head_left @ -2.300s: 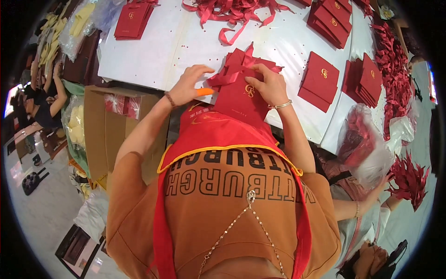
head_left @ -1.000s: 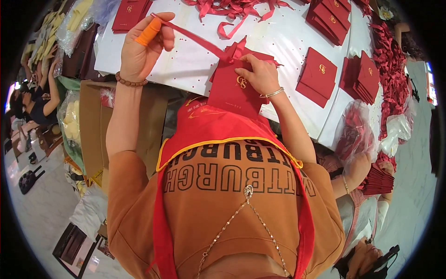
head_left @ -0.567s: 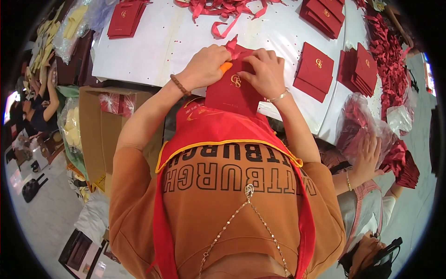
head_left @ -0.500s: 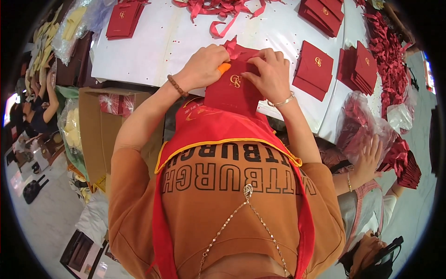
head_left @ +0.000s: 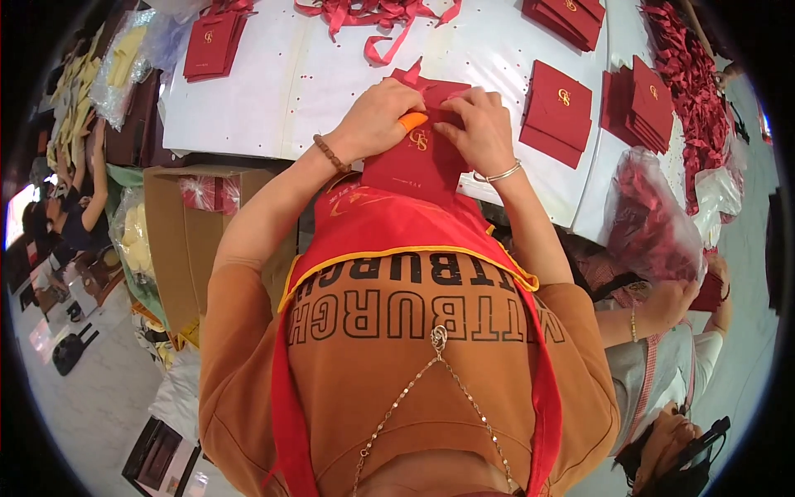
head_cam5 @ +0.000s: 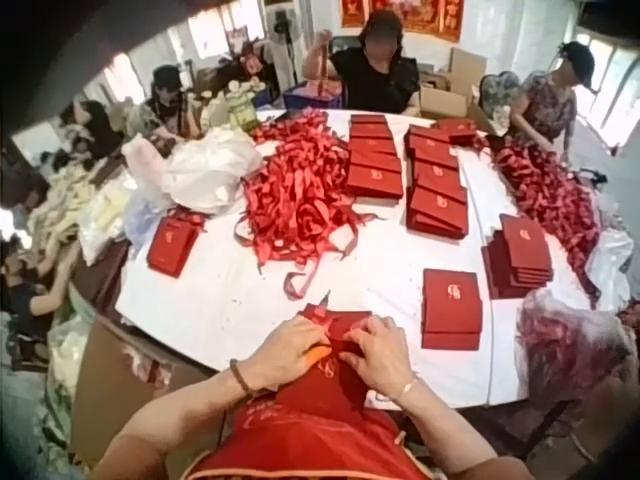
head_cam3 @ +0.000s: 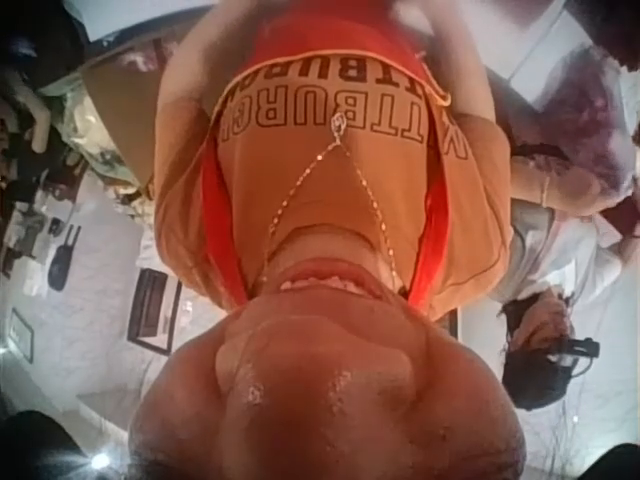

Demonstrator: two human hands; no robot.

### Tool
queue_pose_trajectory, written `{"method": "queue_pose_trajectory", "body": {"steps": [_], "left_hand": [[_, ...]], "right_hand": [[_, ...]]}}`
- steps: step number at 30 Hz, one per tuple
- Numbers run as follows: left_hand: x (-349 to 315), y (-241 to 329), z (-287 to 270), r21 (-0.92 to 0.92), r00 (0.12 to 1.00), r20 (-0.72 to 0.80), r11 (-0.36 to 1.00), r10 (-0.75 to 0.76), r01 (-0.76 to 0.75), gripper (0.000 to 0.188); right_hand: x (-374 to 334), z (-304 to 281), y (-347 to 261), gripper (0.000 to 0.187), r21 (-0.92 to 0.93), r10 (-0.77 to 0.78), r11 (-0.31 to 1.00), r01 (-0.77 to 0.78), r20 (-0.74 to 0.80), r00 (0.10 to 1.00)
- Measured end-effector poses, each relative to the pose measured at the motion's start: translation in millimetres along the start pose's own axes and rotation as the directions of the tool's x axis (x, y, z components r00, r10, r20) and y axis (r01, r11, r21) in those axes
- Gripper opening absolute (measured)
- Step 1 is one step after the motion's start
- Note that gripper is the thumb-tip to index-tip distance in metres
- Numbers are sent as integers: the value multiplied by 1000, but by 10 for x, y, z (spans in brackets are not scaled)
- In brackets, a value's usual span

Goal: The person is tying ribbons and packaging small red paper gift bags/envelopes.

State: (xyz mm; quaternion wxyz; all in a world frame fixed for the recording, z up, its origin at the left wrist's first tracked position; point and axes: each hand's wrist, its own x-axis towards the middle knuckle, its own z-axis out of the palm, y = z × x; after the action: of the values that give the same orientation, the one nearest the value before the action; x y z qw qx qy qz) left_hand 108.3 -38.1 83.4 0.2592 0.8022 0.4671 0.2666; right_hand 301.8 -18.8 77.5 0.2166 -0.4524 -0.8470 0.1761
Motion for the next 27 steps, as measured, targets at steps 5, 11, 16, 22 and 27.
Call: {"method": "queue_pose_trajectory", "body": {"steps": [5, 11, 16, 22, 27], "left_hand": [[-2, -14, -43, -17, 999, 27, 999, -31, 31, 13], [95, 192, -70, -401, 983, 1, 901, -182, 167, 14], [28, 259, 22, -541, 923, 69, 763, -378, 353, 14], [-82, 212, 219, -301, 950, 11, 905, -311, 300, 15], [-35, 255, 277, -283, 900, 1, 863, -436, 419, 11]], "right_hand": [[-110, -94, 133, 26, 164, 91, 982, -96, 35, 995], [-98, -56, 160, 27, 504, 316, 719, -479, 377, 871], [-139, 27, 211, 27, 528, 336, 694, -489, 362, 869], [-86, -68, 116, 29, 394, 400, 722, -569, 434, 808], [-72, -38, 123, 30, 403, 334, 772, -492, 401, 853]]}}
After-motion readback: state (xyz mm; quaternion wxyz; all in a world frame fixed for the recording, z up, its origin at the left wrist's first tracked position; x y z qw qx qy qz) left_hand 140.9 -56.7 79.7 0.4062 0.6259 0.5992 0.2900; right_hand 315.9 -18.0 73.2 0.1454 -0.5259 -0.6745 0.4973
